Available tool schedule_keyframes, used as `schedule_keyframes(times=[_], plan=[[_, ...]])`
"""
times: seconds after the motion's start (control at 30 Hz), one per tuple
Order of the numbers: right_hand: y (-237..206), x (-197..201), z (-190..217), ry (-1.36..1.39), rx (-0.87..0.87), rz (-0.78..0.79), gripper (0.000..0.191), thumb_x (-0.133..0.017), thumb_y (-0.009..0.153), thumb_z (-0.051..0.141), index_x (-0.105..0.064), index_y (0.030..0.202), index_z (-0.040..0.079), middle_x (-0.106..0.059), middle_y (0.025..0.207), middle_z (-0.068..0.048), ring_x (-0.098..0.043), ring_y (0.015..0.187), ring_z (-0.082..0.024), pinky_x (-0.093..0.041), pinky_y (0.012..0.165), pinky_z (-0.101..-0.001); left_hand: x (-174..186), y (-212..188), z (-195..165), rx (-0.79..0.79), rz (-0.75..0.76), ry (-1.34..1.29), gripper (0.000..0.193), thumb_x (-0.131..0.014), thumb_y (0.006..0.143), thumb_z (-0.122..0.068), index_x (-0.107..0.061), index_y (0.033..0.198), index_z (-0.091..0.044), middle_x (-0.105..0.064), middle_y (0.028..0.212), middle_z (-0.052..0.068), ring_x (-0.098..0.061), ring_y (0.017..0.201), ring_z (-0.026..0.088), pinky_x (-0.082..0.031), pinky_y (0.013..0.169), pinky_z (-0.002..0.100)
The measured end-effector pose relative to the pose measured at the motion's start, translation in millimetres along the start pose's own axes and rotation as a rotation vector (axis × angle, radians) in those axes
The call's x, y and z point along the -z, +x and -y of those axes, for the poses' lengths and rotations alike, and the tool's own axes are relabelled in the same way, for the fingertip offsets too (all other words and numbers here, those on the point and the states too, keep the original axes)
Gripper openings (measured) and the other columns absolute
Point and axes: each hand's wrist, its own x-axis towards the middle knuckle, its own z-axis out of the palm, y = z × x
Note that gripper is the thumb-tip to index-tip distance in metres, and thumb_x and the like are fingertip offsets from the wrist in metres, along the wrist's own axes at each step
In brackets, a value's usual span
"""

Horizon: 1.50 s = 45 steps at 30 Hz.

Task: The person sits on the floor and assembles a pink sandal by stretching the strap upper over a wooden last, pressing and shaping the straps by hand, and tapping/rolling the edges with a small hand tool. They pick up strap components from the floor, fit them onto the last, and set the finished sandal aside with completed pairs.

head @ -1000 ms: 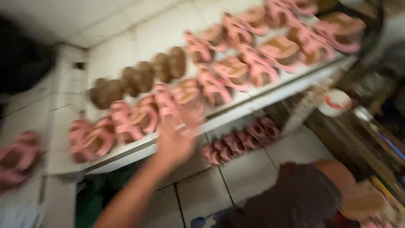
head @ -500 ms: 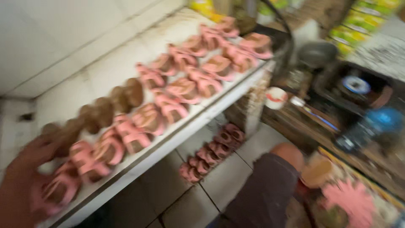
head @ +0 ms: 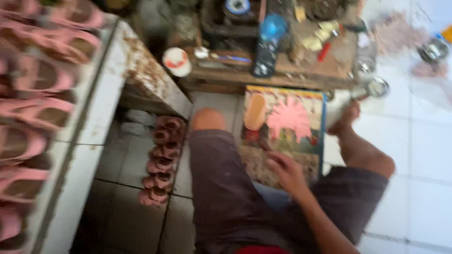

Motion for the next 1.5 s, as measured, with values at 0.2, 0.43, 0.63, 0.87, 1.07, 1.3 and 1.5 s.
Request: schedule_keyframes(times=[0.2, 0.43, 0.63, 0.87, 1.07, 1.3, 1.5], plan=[[-25, -21, 57, 0.953, 0.004, 0.298, 0.055, -0.058, 0.098, 0.028, -0.039, 0.150, 0.021, -0.064, 0.131, -0.002, -0.062, 0.120, -0.015, -0.055, 0.097, -0.0315, -178, -75, -15, -0.062, 0.736, -0.177, 0.027, -0.076, 0.091, -0.024, -0.077, 0.107, -0.003, -0.077, 0.113, 0.015, -0.074, 0.104, 0.023, -0.057, 0.092, 0.038], [34, 7, -7, -0.167, -0.077, -0.196, 0.058, -0.067, 0.097, 0.030, -0.049, 0.150, 0.011, -0.062, 0.119, -0.014, -0.060, 0.112, -0.033, -0.052, 0.094, -0.0424, -339, -172, 41, 0.316, 1.012, 0.123, 0.056, -0.070, 0.087, -0.048, -0.073, 0.115, 0.000, -0.066, 0.131, 0.023, -0.065, 0.118, 0.039, -0.051, 0.097, 0.043], [76, 18, -40, -0.992, 0.004, -0.117, 0.037, -0.074, 0.082, 0.017, -0.062, 0.116, 0.007, -0.065, 0.110, -0.019, -0.064, 0.106, -0.040, -0.053, 0.086, -0.0496, -365, -186, 82, 0.169, 0.976, 0.169, 0.056, -0.068, 0.088, -0.049, -0.076, 0.117, -0.002, -0.057, 0.138, 0.030, -0.052, 0.133, 0.043, -0.045, 0.106, 0.045], [74, 62, -59, -0.758, -0.288, -0.182, 0.039, -0.077, 0.084, 0.026, -0.065, 0.116, 0.007, -0.066, 0.110, -0.020, -0.066, 0.103, -0.042, -0.052, 0.088, -0.0510, -403, -220, 95, -0.017, 1.017, 0.252, 0.059, -0.066, 0.091, -0.047, -0.070, 0.124, 0.002, -0.042, 0.151, 0.035, -0.041, 0.140, 0.048, -0.034, 0.115, 0.049], [88, 55, -61, -0.835, -0.018, -0.360, 0.057, -0.079, 0.082, 0.030, -0.059, 0.128, 0.002, -0.063, 0.107, -0.022, -0.060, 0.102, -0.042, -0.049, 0.089, -0.0505, -426, -225, 64, -0.006, 1.110, 0.351, 0.058, -0.069, 0.091, -0.040, -0.062, 0.134, -0.002, -0.026, 0.158, 0.040, -0.027, 0.144, 0.053, -0.029, 0.111, 0.054], [122, 68, -68, -0.546, -0.015, -0.407, 0.047, -0.078, 0.085, 0.023, -0.064, 0.126, 0.004, -0.063, 0.109, -0.022, -0.061, 0.101, -0.042, -0.050, 0.085, -0.0489, -568, -113, 56, -0.269, 0.803, 0.270, 0.051, -0.069, 0.092, -0.032, -0.058, 0.130, 0.000, -0.058, 0.122, 0.025, -0.052, 0.117, 0.045, -0.043, 0.101, 0.056], [162, 80, -69, -0.286, 0.018, -0.410, 0.031, -0.075, 0.087, 0.018, -0.068, 0.115, 0.005, -0.068, 0.107, -0.017, -0.070, 0.096, -0.031, -0.056, 0.084, -0.0402, -648, -49, 44, -0.332, 1.131, 0.382, 0.057, -0.077, 0.079, -0.027, -0.060, 0.132, -0.015, -0.057, 0.121, 0.023, -0.050, 0.117, 0.045, -0.048, 0.094, 0.053]])
